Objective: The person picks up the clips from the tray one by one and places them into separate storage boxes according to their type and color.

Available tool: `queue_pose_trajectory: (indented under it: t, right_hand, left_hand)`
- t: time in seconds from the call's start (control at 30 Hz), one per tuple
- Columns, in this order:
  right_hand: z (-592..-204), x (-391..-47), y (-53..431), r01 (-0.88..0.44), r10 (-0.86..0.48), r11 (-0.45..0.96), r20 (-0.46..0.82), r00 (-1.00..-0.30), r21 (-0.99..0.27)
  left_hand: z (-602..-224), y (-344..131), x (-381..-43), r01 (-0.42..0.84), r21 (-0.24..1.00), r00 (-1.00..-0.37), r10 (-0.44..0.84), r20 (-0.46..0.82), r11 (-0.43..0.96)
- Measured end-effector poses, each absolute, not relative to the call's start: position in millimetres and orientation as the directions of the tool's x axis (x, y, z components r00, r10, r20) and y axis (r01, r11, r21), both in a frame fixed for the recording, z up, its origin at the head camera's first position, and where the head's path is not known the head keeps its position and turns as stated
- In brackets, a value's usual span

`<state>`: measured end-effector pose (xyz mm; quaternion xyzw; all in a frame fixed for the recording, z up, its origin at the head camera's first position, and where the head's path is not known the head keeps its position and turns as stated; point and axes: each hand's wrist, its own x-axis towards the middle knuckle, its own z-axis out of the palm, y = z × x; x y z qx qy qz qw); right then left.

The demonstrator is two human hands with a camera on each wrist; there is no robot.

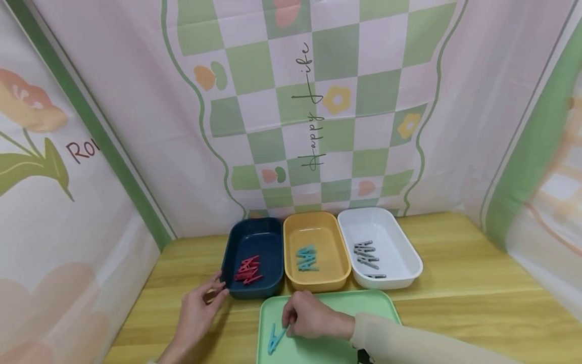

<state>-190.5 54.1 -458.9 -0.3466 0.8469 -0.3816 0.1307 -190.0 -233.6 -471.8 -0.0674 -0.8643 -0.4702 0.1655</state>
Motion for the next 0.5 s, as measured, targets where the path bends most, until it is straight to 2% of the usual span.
queue_pose_trajectory:
  t: [0.5]
  right_hand:
    - [-458.4, -190.9, 53.3, -0.486, -0.688, 0.464, 0.043, -0.724, -0.740]
  left_hand:
    - [-471.4, -233.0, -190.3, 0.265, 0.791, -0.939, -0.039, 0.342, 0.551]
